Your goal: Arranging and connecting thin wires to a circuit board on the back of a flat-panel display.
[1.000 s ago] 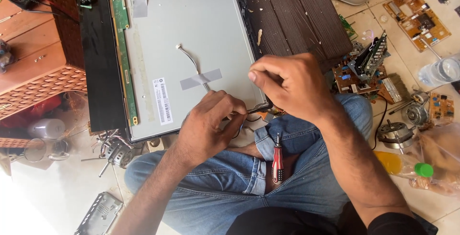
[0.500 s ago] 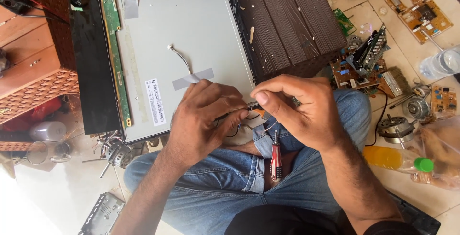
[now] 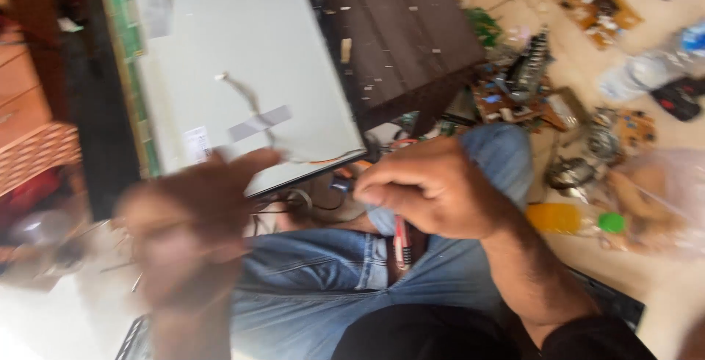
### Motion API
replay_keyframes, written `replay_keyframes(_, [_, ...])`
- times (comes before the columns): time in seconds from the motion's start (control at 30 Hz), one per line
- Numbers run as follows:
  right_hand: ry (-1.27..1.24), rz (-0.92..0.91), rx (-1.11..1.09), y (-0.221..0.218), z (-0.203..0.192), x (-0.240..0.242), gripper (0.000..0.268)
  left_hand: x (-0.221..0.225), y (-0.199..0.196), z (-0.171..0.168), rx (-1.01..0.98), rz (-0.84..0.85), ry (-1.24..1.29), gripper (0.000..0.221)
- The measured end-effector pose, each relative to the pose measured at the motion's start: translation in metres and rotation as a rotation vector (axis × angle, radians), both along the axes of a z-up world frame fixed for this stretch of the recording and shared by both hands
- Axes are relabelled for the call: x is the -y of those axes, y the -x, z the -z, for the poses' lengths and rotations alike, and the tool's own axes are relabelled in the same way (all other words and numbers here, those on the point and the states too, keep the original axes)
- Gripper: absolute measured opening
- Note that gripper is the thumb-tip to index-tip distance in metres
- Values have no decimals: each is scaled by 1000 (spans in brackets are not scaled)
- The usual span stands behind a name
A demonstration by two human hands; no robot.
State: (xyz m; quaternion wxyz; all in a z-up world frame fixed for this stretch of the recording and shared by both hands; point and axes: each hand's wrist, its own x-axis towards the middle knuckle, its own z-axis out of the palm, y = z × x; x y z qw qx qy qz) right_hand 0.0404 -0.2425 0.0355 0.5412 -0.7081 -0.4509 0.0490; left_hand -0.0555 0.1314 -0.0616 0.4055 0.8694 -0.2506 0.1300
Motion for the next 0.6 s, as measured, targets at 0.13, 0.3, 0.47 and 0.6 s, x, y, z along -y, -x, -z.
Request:
replay_keyframes(0.13, [-50,-98,0,1,28,16,13,-161,33,151,257,-10,-662,42])
replay_keyframes(0.3, [-30,-6,-28,-5,42,49,14,-227,22,230,195,123,-389,36])
replay_keyframes(0.47, [39,140,-19,-9,47,73,13,-255,110,221,87,96,-200,30])
replay_keyframes(0.6, [136,387,64,-22,63,95,11,-235,199,208,5,50,-36,25])
